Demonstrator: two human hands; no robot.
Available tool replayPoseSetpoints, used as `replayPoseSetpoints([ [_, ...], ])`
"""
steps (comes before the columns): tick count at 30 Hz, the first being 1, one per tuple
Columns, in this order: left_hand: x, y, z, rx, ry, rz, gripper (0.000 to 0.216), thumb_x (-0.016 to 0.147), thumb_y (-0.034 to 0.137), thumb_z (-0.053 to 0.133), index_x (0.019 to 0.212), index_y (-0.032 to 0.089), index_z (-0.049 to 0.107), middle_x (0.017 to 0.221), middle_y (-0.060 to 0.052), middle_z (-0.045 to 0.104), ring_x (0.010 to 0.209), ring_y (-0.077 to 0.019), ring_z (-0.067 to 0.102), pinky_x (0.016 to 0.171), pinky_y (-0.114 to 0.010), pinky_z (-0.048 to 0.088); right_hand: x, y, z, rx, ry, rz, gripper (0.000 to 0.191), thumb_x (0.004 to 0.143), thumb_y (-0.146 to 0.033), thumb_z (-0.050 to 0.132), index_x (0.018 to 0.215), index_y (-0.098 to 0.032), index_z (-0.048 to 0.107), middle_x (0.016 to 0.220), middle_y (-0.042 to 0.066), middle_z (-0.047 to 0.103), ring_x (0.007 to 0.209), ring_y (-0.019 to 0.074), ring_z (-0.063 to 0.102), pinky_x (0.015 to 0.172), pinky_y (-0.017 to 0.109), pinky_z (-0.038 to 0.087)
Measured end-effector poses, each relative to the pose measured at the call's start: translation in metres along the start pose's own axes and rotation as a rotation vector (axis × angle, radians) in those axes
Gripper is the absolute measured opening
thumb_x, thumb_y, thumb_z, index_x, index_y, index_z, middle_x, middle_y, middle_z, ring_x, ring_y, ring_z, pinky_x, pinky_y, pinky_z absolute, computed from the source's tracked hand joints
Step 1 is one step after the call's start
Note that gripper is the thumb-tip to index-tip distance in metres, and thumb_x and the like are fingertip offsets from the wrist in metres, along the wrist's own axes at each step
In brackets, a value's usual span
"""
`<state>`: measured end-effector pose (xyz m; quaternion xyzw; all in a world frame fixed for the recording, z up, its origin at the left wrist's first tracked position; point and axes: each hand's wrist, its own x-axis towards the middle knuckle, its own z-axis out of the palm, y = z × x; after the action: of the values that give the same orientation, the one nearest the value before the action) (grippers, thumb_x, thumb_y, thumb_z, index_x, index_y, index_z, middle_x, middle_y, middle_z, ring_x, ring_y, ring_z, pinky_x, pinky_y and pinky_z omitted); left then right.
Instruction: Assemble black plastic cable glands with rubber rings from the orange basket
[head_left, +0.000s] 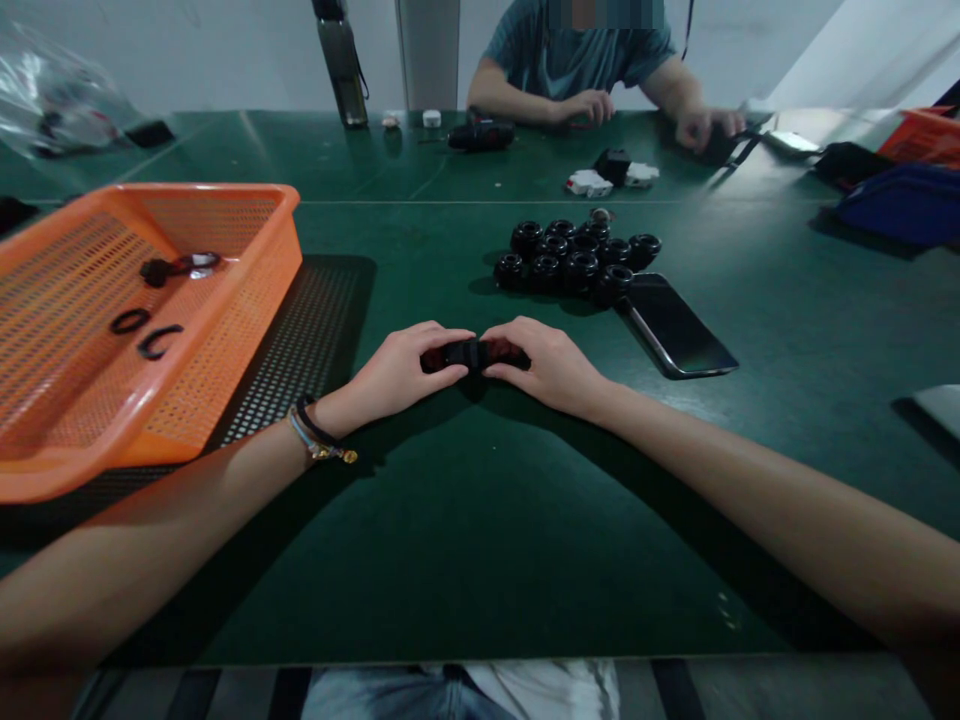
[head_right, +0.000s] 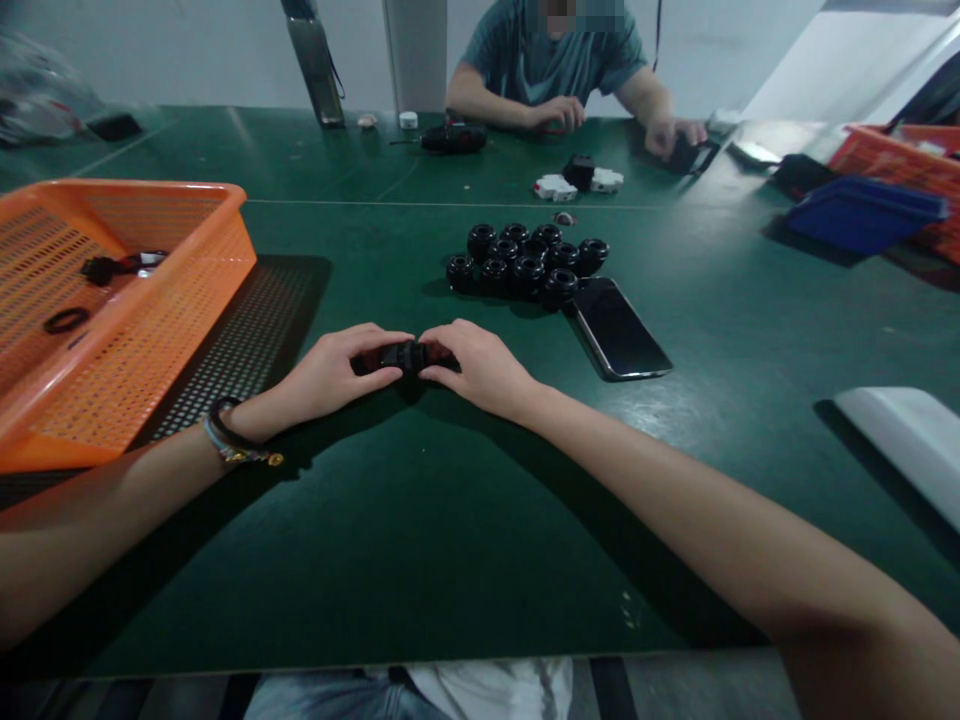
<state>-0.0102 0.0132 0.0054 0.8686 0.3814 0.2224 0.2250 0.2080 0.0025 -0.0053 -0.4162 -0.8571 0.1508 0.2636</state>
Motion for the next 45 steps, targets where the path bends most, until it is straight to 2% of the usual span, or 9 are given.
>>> replayPoseSetpoints([
  [45,0.0001,-0.0001,0.0003,-0.001,0.009,-0.002,0.039,0.085,0.03,0.061,0.121,0.015,0.063,0.102,-0.007,0.066,0.086,-0.0177,0.06,0.079,-0.031,0.049,-0.0005,0.0006,0.0007,-0.041,0.019,-0.022,0.021,0.083,-0.025,0.065,0.103,-0.019,0.067,0.092,0.006,0.071,0.084,0.022,0.063,0.074,0.036,0.049],
])
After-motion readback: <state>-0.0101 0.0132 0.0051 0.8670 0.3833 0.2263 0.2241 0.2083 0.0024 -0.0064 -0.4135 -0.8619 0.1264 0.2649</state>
